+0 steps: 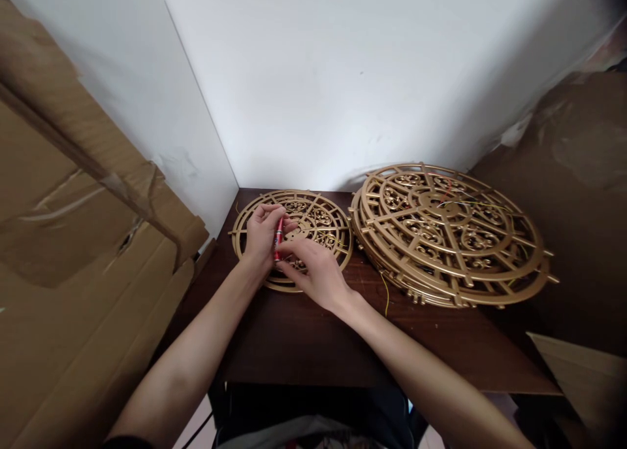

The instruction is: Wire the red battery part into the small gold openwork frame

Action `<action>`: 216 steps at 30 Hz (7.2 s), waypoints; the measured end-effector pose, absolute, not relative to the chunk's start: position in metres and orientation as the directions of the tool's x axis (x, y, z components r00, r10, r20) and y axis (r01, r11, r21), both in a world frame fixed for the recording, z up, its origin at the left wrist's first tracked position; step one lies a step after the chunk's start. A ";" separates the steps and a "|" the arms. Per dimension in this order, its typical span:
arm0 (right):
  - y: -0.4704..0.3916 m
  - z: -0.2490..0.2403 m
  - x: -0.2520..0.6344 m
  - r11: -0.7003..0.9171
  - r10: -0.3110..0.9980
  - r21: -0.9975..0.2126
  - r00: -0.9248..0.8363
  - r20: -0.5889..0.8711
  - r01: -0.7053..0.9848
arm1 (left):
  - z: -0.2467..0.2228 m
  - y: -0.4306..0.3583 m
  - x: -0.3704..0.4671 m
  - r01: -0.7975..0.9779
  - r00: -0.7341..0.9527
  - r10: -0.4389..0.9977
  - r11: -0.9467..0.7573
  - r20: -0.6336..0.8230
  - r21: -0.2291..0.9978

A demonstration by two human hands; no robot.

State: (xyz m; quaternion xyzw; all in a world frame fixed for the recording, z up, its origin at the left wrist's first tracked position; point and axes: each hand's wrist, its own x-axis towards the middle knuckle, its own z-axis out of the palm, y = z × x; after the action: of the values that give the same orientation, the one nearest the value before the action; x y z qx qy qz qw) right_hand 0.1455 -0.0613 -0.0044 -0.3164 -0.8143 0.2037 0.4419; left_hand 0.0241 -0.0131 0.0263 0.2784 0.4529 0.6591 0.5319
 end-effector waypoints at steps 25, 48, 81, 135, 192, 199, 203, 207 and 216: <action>-0.061 -0.012 0.139 0.837 0.545 -0.419 -0.479 0.688 0.351 | 0.026 -0.016 0.024 -0.310 -0.250 0.967 -0.032 -0.049 0.950; -0.067 -0.013 0.135 0.669 0.713 -0.716 -0.444 0.543 0.199 | 0.024 -0.013 0.019 -0.368 -0.250 0.967 -0.043 -0.054 0.929; -0.069 -0.001 0.133 0.402 0.878 -0.902 -0.344 0.331 0.159 | 0.015 -0.003 0.010 -0.440 -0.317 0.942 -0.046 -0.108 0.897; -0.069 -0.009 0.131 0.601 0.793 -0.740 -0.340 0.506 0.302 | 0.017 -0.004 0.015 -0.437 -0.413 0.909 -0.145 -0.054 0.887; -0.063 0.006 0.148 0.581 0.807 -0.781 -0.281 0.519 0.229 | 0.026 -0.011 0.019 -0.407 -0.371 0.928 -0.125 -0.039 0.905; -0.049 0.012 0.156 0.385 0.923 -0.921 0.025 0.384 -0.061 | 0.024 -0.018 0.026 -0.282 -0.256 0.959 -0.196 0.123 0.939; -0.044 0.011 0.158 0.369 0.928 -0.925 0.082 0.363 -0.089 | 0.023 -0.022 0.029 -0.222 -0.151 0.962 -0.259 0.229 0.940; -0.043 0.010 0.158 0.350 0.936 -0.933 0.056 0.346 -0.084 | 0.025 -0.027 0.032 -0.203 -0.043 0.947 -0.320 0.318 0.925; -0.044 0.014 0.159 0.318 0.948 -0.939 0.065 0.312 -0.132 | 0.026 -0.029 0.031 -0.162 0.022 0.913 -0.398 0.407 0.903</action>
State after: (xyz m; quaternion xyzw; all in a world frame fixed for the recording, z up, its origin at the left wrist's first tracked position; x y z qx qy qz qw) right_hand 0.1594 -0.0440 0.0143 -0.3880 -0.5260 0.4366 0.6181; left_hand 0.0308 -0.0286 0.0258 0.5659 0.3317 0.6156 0.4369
